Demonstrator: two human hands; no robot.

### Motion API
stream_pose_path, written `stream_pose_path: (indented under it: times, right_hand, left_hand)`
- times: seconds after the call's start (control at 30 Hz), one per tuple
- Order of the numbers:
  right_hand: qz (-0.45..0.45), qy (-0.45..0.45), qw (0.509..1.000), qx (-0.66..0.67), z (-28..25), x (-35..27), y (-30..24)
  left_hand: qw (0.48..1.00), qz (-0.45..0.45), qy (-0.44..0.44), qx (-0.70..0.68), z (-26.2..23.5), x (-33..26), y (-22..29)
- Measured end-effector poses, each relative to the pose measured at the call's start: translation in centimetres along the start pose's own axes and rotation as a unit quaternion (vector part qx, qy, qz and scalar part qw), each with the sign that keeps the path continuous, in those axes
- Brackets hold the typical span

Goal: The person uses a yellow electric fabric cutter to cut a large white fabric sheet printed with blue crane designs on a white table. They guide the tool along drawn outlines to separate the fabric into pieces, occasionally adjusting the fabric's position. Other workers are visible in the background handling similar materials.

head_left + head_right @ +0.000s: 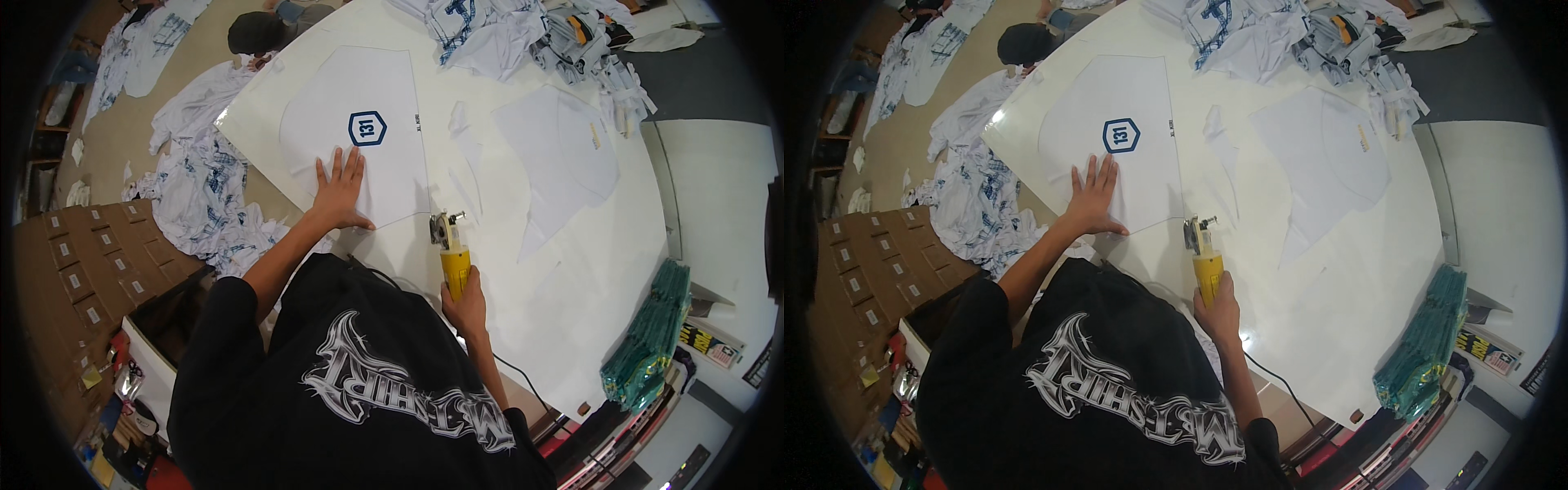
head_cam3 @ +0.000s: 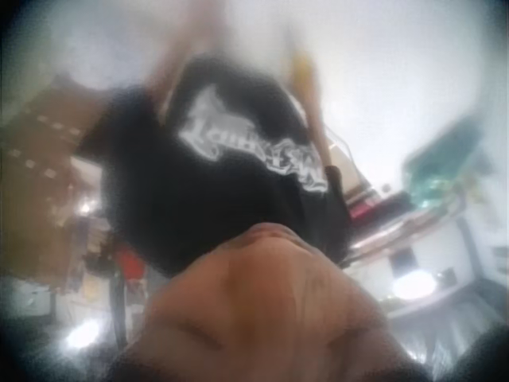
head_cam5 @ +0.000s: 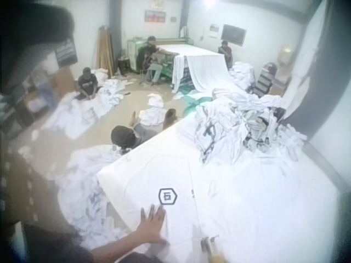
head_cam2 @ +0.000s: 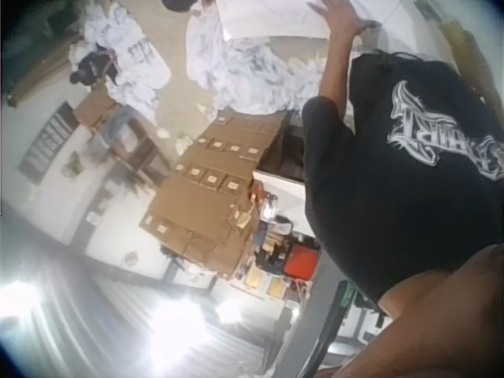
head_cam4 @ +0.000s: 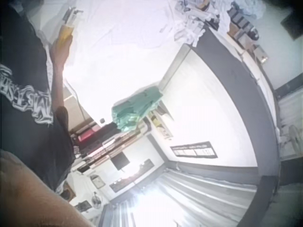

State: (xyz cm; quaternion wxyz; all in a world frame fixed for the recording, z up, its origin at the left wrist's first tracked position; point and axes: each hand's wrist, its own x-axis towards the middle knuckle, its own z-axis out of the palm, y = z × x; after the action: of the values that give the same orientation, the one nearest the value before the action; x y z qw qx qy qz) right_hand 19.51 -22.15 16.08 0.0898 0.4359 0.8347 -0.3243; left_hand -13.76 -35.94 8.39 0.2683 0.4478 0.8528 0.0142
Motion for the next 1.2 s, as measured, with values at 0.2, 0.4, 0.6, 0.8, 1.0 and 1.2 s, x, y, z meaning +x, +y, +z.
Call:
stream_pose_path:
  times: [0.2,0.4,0.6,0.8,1.0,1.2]
  right_hand:
    - [-0.033,0.012,0.999,-0.004,0.5,1.8,-1.2]
    - [-0.040,0.025,0.999,-0.023,0.9,1.9,-2.1]
    - [-0.044,0.014,0.999,-0.019,1.0,3.3,-2.5]
    - [-0.052,0.010,0.998,-0.018,0.8,6.1,-3.9]
    - [-0.071,0.011,0.997,-0.021,0.0,8.6,-5.8]
    - [-0.078,0.010,0.997,-0.015,-0.5,11.2,-7.2]
  left_hand:
    - [1.000,-0.003,0.007,-0.016,0.2,-0.1,-0.3]
    - [0.999,0.003,0.025,-0.026,0.4,-0.3,-0.4]
    - [0.999,0.004,0.035,-0.024,0.7,-0.2,-0.5]
    - [0.999,0.008,0.041,-0.022,0.7,-0.1,-0.7]
    - [0.999,0.009,0.042,-0.020,0.6,-0.2,-0.7]
    - [0.999,0.011,0.045,-0.027,0.4,-0.3,-0.7]
